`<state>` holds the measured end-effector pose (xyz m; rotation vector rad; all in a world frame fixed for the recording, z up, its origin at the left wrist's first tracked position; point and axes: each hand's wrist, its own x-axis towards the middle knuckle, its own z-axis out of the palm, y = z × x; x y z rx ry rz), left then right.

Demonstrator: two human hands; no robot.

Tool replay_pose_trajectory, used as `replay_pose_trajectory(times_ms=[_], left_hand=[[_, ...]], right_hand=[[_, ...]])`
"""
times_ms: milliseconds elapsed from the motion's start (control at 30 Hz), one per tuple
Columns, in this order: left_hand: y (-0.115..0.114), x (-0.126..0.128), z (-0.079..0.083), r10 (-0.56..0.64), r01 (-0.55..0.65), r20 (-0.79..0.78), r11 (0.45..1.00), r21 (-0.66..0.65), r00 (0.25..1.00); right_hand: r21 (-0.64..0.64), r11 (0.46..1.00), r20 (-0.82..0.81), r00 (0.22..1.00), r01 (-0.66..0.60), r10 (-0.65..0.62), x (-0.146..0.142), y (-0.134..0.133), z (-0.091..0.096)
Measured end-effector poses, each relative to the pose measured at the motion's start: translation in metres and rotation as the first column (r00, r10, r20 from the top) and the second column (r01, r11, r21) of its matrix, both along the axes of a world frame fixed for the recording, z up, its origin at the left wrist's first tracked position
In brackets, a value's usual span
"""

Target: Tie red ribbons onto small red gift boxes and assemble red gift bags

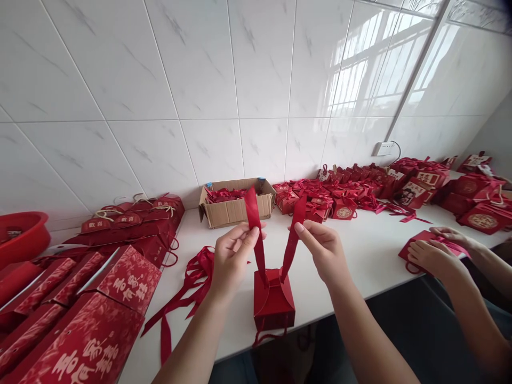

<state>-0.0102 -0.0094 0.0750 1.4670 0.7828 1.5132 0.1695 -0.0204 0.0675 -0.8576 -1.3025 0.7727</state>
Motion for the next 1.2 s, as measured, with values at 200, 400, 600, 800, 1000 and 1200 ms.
replay_pose_trajectory(times_ms=[200,400,600,800,1000,1200], left_hand=[[-0.003,0.001,-0.002,-0.063,0.063,-0.041,0.998,-0.009,0.997],[-0.004,0.0,-0.004,-0.078,0.078,-0.048,0.997,0.005,0.996],[-0.006,0.0,0.006,-0.171,0.18,-0.229,0.983,0.02,0.958],[-0.002,0.005,0.009,-0.152,0.199,-0.395,0.977,0.079,0.906],[0.001,0.001,0.008,-0.339,0.314,-0.36,0.941,-0.128,0.869],[0.008,-0.007,0.004,-0.526,0.453,-0.102,0.802,-0.39,0.844]], right_hand=[[0.076,0.995,0.021,0.998,0.059,-0.06,0.001,-0.003,0.004],[0.06,0.997,-0.02,0.999,0.05,-0.049,0.001,-0.001,0.006],[-0.045,0.989,-0.054,0.989,-0.138,0.135,-0.004,0.006,0.01],[0.058,0.915,0.152,0.91,-0.398,0.386,-0.004,0.003,0.012],[0.16,0.898,0.339,0.877,-0.41,0.34,0.004,0.006,0.004],[0.388,0.806,0.706,0.706,-0.447,0.051,0.023,0.011,0.002]])
